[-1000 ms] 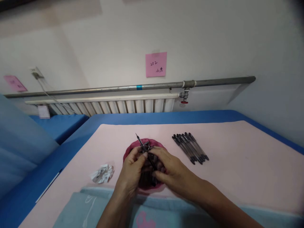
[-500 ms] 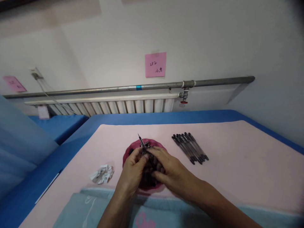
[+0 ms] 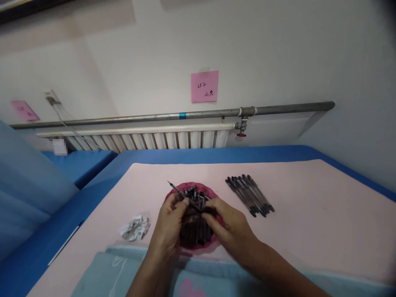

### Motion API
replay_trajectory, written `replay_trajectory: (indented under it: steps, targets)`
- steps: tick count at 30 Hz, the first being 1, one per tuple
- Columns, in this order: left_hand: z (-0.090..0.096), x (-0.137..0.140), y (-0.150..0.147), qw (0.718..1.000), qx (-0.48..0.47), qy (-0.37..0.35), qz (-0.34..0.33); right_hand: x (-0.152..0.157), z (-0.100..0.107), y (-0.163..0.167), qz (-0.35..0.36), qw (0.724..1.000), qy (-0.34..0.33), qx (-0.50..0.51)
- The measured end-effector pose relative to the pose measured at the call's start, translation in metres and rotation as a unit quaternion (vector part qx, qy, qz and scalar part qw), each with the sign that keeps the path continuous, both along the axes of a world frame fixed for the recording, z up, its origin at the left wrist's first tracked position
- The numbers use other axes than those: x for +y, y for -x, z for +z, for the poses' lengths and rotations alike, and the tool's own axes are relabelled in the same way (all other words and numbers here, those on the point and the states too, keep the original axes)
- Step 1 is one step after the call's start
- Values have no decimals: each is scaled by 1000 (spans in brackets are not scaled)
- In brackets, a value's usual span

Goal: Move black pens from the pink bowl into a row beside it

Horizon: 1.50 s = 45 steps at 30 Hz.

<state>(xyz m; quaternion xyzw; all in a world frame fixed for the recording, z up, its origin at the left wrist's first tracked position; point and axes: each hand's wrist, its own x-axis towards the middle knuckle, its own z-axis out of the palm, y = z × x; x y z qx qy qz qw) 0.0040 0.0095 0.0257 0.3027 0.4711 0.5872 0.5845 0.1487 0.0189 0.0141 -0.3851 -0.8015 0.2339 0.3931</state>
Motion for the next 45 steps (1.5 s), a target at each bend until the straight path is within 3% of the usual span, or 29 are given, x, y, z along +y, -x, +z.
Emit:
replay_trajectory:
  steps: [4, 9, 27, 37, 42, 45]
  targets:
    - [0, 0, 0, 1000, -16, 6, 24, 1, 5, 0, -8, 998, 53, 19]
    - [1, 0, -2, 999, -30, 4, 33, 1, 3, 0, -4, 1000, -2, -18]
    - [-9, 0, -3, 999, -4, -41, 10, 3, -1, -3, 12, 998, -23, -53]
    - [-13, 1, -1, 994, 98, -48, 0, 3, -3, 0, 20, 999, 14, -47]
    - [-12, -1, 0, 985, 159, -65, -21, 2, -2, 1, 24, 995, 92, -34]
    - [-7, -2, 1, 981, 175, -57, -54, 1, -2, 2, 17, 994, 100, -48]
